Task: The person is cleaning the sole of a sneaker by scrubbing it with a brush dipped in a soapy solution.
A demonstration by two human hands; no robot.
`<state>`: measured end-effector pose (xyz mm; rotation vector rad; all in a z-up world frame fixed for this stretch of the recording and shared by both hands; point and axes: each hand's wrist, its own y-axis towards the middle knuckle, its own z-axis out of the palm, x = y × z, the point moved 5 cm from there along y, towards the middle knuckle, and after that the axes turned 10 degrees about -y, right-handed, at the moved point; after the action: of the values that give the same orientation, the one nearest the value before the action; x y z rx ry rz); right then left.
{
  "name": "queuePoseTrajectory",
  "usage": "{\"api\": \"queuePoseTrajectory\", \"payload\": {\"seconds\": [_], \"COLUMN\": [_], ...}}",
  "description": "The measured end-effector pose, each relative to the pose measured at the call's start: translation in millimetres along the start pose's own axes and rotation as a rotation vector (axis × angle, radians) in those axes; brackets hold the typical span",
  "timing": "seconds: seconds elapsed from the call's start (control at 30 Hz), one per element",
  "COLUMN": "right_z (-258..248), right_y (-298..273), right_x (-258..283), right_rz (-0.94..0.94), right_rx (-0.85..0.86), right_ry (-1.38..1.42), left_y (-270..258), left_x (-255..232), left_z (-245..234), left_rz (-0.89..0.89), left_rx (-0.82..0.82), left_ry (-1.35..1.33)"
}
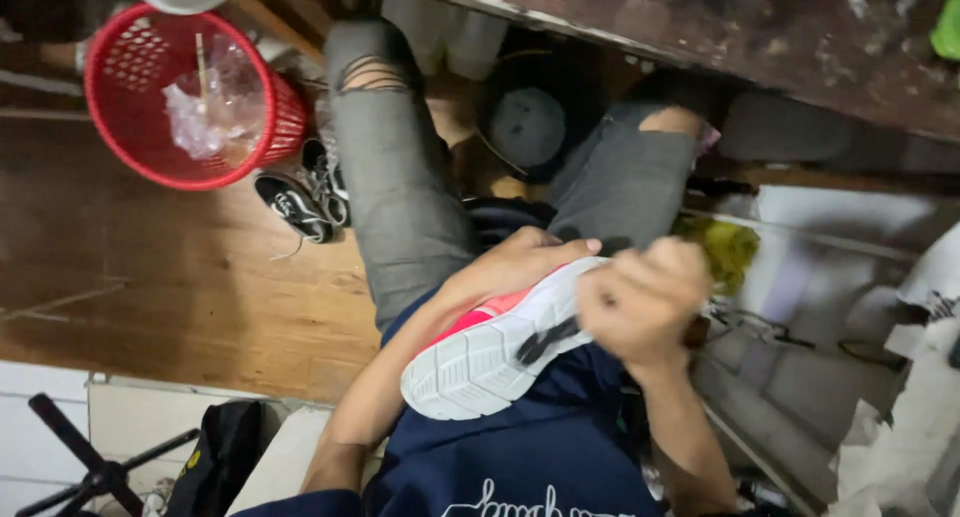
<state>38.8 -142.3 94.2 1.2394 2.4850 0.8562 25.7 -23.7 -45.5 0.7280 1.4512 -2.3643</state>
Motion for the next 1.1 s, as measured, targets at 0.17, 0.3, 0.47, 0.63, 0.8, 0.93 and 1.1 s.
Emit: {"api": "queuePoseTrajectory", "payload": {"seconds": [0.17,0.3,0.47,0.63,0.8,0.93,1.1], "right_z": [-3.0,-6.9,-8.2,-5.1,-11.4,-14.8,-25.4], "right_y": [1.0,16.9,9.7,6.4,-11.4,-6.7,-5.3], "right_x": [-25.2,10.3,-24.9,6.2,-16.4,1.1,-7.6], "right_rz": [0.127,0.057,0.099,0.017,0.133,0.054,0.100], "right_rx": [0.006,0.060,0.013,0.002,-0.065,-0.090,-0.089], "right_ry": [-0.135,-0.015,-0.187,0.032,-0.115,-0.088,-0.200], "left_y": [2.2,3.0,21.2,4.7,-0.3,9.9,6.4], "left_x": [4.3,4.4,21.1,10.2,4.3,12.4,14.7], "left_z": [-2.8,-2.2,-5.9,-0.7,-3.0,-1.9,-6.5], "left_rz": [0.030,0.056,0.085,0.078,0.083,0.075,0.056], "left_rx": [-0.034,-0.009,-0.018,-0.011,-0.049,-0.012,-0.055], "left_ry": [-0.150,-0.176,-0.302,-0.338,-0.375,-0.408,-0.444]}}
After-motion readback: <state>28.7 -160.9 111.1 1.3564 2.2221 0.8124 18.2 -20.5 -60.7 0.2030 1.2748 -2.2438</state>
